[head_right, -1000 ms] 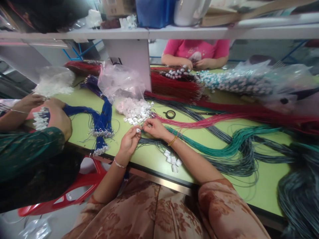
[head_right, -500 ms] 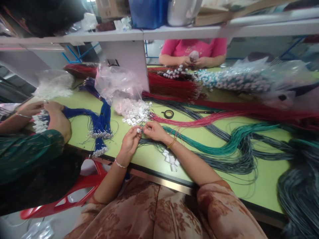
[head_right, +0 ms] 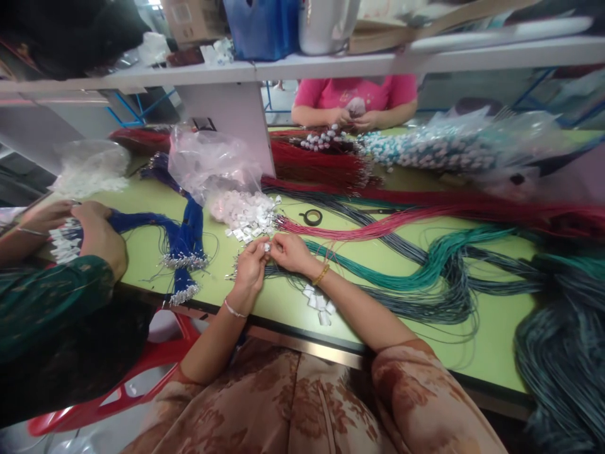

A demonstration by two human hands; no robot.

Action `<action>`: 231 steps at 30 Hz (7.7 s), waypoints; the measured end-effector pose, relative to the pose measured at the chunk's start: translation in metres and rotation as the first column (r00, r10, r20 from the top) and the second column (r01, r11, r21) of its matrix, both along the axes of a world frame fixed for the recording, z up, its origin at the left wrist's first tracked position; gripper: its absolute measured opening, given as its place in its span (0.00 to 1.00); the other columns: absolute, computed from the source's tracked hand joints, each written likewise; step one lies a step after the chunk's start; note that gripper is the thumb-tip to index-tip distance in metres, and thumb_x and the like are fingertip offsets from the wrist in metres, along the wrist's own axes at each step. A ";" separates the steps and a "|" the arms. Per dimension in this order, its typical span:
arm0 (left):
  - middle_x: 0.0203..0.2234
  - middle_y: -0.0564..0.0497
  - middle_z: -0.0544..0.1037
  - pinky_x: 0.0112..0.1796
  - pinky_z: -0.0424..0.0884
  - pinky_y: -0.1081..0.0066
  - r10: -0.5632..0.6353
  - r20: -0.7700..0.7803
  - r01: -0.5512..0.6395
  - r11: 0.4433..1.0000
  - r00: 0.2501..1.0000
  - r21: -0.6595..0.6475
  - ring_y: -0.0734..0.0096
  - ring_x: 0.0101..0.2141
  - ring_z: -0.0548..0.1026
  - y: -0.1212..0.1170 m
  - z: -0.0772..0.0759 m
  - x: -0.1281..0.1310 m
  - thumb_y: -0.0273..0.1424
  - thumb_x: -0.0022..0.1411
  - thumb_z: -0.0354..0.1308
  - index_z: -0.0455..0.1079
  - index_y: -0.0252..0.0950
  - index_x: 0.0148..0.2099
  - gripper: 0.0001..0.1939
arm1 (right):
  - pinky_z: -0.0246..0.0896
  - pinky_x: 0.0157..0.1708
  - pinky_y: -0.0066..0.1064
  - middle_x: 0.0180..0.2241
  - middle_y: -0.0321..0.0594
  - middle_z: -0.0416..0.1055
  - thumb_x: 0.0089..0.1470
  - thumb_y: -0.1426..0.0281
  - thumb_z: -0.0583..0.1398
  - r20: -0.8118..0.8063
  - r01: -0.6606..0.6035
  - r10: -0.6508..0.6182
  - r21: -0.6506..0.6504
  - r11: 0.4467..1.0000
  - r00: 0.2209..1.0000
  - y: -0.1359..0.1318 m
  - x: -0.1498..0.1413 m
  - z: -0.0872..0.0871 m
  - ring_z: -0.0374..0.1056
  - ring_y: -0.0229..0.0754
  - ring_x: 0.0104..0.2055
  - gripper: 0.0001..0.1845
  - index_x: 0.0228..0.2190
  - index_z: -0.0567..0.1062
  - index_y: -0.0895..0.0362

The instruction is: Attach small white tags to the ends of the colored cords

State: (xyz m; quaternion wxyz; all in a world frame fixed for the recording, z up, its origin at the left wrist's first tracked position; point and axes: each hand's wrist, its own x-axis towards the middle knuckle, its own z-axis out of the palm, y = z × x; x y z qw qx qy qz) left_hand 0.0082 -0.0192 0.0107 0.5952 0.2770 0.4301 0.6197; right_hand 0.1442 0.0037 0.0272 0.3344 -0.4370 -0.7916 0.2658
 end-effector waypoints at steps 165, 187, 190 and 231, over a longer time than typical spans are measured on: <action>0.27 0.52 0.74 0.27 0.63 0.79 -0.073 0.105 0.071 0.997 0.992 0.021 0.80 0.24 0.68 -0.021 0.030 -0.041 0.31 0.51 0.67 0.72 0.34 0.36 0.11 | 0.50 0.26 0.25 0.22 0.32 0.62 0.51 0.66 0.58 -0.379 -0.113 0.035 -0.185 0.976 0.925 -0.022 -0.018 0.035 0.54 0.32 0.25 0.09 0.24 0.69 0.59; 0.24 0.52 0.74 0.26 0.63 0.78 -0.030 0.016 0.030 0.999 0.999 -0.032 0.82 0.23 0.67 -0.028 0.014 -0.021 0.31 0.48 0.69 0.74 0.32 0.34 0.12 | 0.44 0.25 0.28 0.22 0.38 0.69 0.55 0.69 0.54 0.135 -0.094 0.089 0.031 0.995 0.987 -0.031 -0.014 0.020 0.57 0.36 0.23 0.09 0.26 0.70 0.58; 0.22 0.54 0.73 0.25 0.62 0.78 -0.039 -0.032 0.038 0.999 0.999 -0.035 0.82 0.22 0.66 -0.032 0.006 -0.020 0.33 0.47 0.69 0.74 0.32 0.34 0.13 | 0.42 0.25 0.29 0.23 0.40 0.70 0.55 0.69 0.54 0.235 -0.063 0.057 0.017 0.998 0.970 -0.038 -0.014 0.019 0.57 0.36 0.23 0.09 0.27 0.71 0.59; 0.34 0.49 0.77 0.32 0.66 0.76 -0.072 0.135 0.065 0.996 0.988 0.053 0.78 0.29 0.69 -0.017 0.012 -0.027 0.29 0.57 0.61 0.72 0.34 0.35 0.03 | 0.41 0.23 0.26 0.16 0.29 0.55 0.50 0.66 0.55 -0.147 -0.070 0.034 -0.242 0.968 0.989 -0.005 -0.012 0.014 0.49 0.31 0.21 0.13 0.18 0.63 0.58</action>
